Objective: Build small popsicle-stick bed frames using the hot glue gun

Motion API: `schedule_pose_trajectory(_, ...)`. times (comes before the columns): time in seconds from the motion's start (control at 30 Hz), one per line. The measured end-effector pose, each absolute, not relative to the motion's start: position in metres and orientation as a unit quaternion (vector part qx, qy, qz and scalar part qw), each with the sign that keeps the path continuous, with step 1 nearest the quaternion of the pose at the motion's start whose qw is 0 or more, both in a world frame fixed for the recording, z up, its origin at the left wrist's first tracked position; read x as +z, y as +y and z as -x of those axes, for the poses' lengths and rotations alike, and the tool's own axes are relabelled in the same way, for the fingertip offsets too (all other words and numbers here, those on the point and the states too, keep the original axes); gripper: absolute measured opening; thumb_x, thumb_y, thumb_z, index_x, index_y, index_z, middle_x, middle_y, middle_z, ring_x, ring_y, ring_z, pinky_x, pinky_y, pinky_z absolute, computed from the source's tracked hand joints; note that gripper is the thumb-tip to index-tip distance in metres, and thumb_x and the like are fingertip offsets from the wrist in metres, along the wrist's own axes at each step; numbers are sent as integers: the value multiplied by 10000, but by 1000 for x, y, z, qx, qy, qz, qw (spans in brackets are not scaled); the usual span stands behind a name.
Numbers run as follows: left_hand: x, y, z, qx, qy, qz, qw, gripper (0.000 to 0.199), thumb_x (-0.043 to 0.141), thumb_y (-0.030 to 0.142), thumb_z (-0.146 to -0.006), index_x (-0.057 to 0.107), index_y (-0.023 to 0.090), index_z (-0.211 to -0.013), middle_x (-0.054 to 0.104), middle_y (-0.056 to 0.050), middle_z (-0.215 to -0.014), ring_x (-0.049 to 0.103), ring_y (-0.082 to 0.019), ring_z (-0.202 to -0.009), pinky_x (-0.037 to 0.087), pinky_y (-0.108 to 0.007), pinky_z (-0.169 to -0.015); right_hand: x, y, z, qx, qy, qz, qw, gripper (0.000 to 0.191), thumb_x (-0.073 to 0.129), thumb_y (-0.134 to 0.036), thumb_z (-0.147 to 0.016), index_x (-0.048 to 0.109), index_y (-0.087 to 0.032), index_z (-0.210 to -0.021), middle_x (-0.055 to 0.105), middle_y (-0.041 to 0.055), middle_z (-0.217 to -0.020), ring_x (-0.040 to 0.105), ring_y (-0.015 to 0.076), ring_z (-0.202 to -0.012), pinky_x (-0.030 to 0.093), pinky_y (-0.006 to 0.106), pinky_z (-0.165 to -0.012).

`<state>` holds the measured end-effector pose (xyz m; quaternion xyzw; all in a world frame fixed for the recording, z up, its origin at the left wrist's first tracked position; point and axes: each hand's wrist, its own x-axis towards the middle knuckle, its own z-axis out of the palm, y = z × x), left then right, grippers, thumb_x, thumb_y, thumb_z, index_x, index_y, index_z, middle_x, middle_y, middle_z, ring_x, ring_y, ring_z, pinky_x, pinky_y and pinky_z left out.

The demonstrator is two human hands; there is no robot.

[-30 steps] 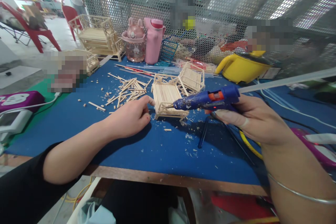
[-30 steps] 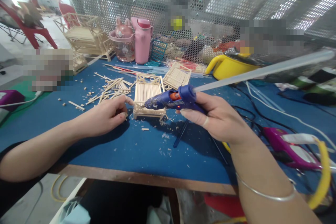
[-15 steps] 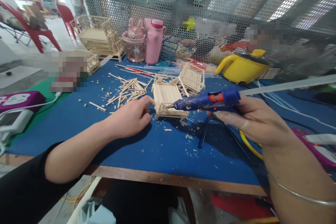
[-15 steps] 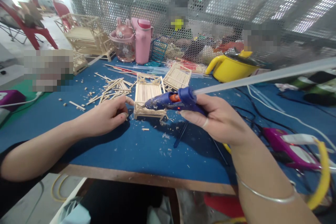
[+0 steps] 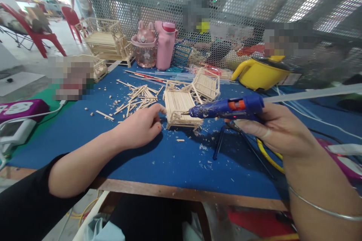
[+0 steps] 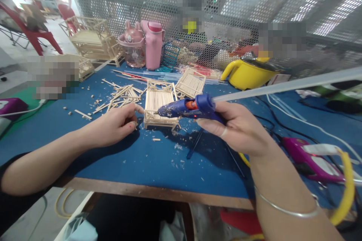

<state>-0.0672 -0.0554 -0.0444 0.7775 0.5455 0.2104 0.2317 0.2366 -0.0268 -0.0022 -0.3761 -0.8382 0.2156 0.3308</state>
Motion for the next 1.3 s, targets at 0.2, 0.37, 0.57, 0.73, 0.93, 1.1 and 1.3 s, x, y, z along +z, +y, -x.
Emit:
schedule_pose_trajectory(0.2, -44, -56, 67, 212, 544, -780, 227, 349, 433, 167, -787, 525, 194, -1123, 630, 4, -773, 574, -197, -736, 384, -311, -654, 2, -29, -229, 247, -827, 384, 329, 181, 725, -390, -746, 750, -323, -912, 737, -40, -841, 681, 189, -769, 561, 320, -767)
schedule_pose_trajectory(0.37, -44, -56, 67, 222, 541, -777, 232, 338, 435, 158, -790, 528, 183, -1114, 619, 5, -757, 569, -191, -726, 387, -310, -658, 3, -33, -226, 310, -788, 380, 373, 189, 749, -404, -728, 739, -303, -887, 713, -14, -782, 632, 155, -651, 517, 286, -612)
schedule_pose_trajectory(0.57, -48, -54, 68, 327, 531, -746, 233, 316, 444, 178, -837, 473, 178, -1152, 589, 6, -795, 533, -147, -679, 390, -281, -644, 4, -8, -233, 254, -682, 404, 554, 235, 685, -436, -782, 640, -231, -888, 578, -18, -613, 472, 105, -498, 350, 271, -476)
schedule_pose_trajectory(0.73, -48, -55, 66, 479, 489, -679, 265, 290, 498, 251, -883, 444, 201, -1164, 571, 1, -863, 525, -120, -711, 408, -248, -638, 10, 35, -240, 59, -734, 563, 375, 369, 608, -410, -812, 678, -175, -1088, 672, 40, -746, 583, 158, -612, 477, 307, -616)
schedule_pose_trajectory(0.93, -43, -59, 60, 576, 414, -615, 345, 308, 585, 267, -863, 458, 209, -1137, 584, 0, -878, 575, -115, -797, 453, -243, -711, 2, 86, -220, -61, -771, 602, 197, 518, 565, -338, -796, 587, -217, -1299, 652, 106, -1246, 609, 323, -1111, 479, 453, -924)
schedule_pose_trajectory(1.1, -40, -61, 57, 600, 388, -583, 388, 303, 633, 245, -831, 477, 198, -1087, 591, 9, -833, 583, -98, -770, 463, -227, -692, 3, 84, -199, -59, -769, 590, 239, 518, 560, -339, -816, 565, -144, -1295, 630, 136, -1268, 591, 290, -1133, 467, 416, -949)
schedule_pose_trajectory(1.3, -37, -61, 55, 616, 350, -563, 425, 342, 684, 206, -789, 482, 194, -1065, 615, 16, -784, 590, -92, -727, 459, -212, -654, 15, -18, -156, -159, -800, 372, 443, 180, 534, -333, -891, 686, -262, -824, 705, 29, -831, 641, 213, -833, 459, 398, -841)
